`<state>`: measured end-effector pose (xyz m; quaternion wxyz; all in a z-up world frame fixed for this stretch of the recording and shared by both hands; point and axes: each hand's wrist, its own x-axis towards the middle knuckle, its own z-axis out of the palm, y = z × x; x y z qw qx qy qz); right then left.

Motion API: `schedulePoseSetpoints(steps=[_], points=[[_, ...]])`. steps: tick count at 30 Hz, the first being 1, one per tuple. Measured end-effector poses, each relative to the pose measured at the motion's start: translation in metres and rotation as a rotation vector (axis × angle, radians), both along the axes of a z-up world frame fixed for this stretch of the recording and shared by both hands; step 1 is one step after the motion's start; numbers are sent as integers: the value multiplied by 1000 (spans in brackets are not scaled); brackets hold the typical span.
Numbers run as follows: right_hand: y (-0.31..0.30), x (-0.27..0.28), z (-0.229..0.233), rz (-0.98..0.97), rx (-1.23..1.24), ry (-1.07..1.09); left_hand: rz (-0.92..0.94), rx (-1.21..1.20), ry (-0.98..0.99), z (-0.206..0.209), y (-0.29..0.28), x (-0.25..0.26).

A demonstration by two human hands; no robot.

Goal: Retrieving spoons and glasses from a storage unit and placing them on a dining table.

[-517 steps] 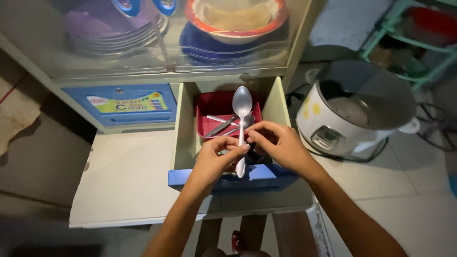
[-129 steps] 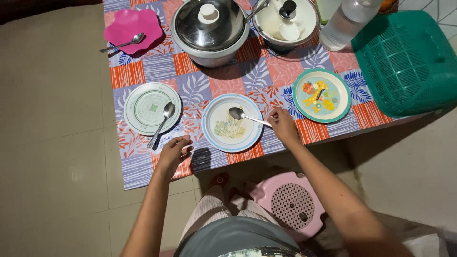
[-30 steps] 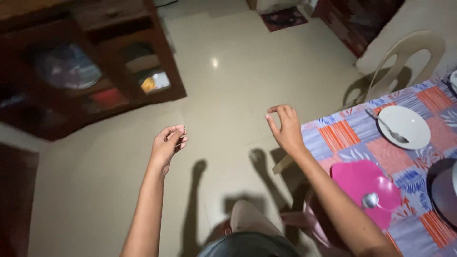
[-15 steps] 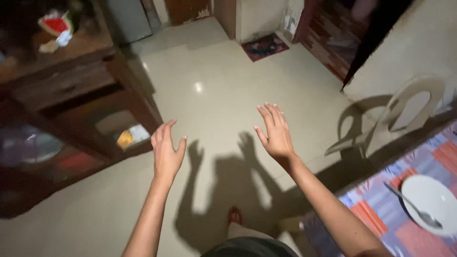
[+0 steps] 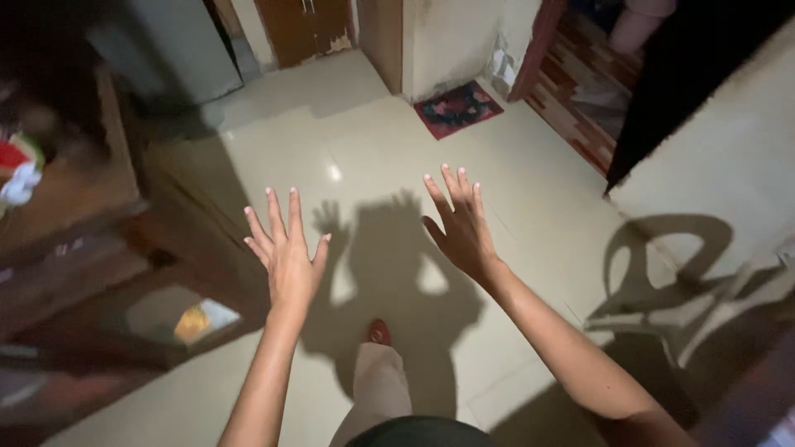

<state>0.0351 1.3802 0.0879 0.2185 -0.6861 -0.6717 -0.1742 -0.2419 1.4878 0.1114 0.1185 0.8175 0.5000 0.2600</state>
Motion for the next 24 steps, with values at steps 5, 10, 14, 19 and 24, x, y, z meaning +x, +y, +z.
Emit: schedulePoseSetpoints(steps=[5,10,14,19,24], points=[[123,55,5,-90,-98,53,-15,13,49,-9,130,58],[218,99,13,-128,-130,161,-39,-21,76,-10,228,112],[288,140,10,-158,-151,160,-74,10,20,-6,295,154],[382,204,-5,-148,-184,149,-57,-5,9,-24,386,210],[493,280,-24,-66,-95,48,-42,33,10,-27,481,271]])
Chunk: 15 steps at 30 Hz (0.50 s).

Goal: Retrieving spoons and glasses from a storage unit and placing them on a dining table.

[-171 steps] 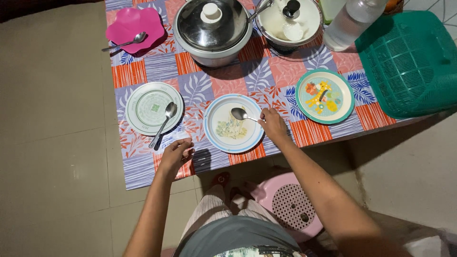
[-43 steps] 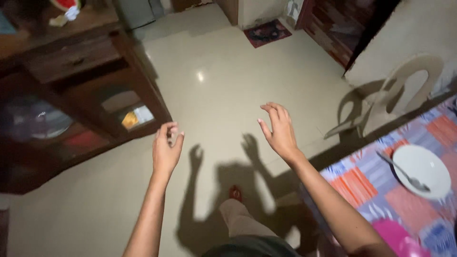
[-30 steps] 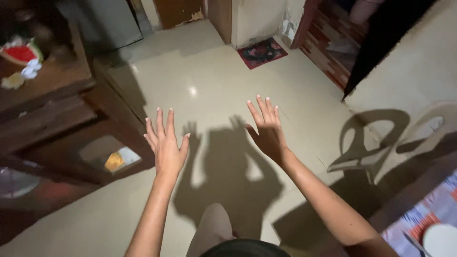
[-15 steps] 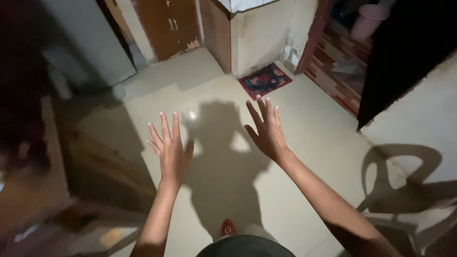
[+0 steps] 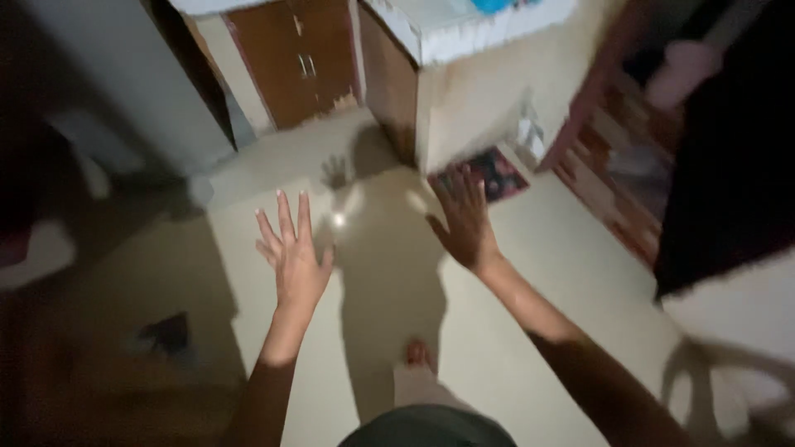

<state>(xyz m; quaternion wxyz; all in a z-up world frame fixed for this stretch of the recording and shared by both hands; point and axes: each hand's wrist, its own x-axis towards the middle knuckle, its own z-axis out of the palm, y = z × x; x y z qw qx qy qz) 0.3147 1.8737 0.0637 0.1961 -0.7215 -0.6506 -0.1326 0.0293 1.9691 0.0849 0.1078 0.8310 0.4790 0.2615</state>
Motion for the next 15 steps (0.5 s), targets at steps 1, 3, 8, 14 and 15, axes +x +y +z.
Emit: schedulePoseSetpoints(steps=[1,3,8,14,15], points=[[23,14,1,13,9,-9,13,9,-9,-1,23,14],[61,41,-3,83,8,120,35,-45,13,-7,59,40],[163,97,-1,180,52,130,102,-24,17,-14,144,94],[277,138,-16,214,15,122,143,-34,24,-14,238,138],[298,146,-21,234,38,114,146,-45,16,-15,258,145]])
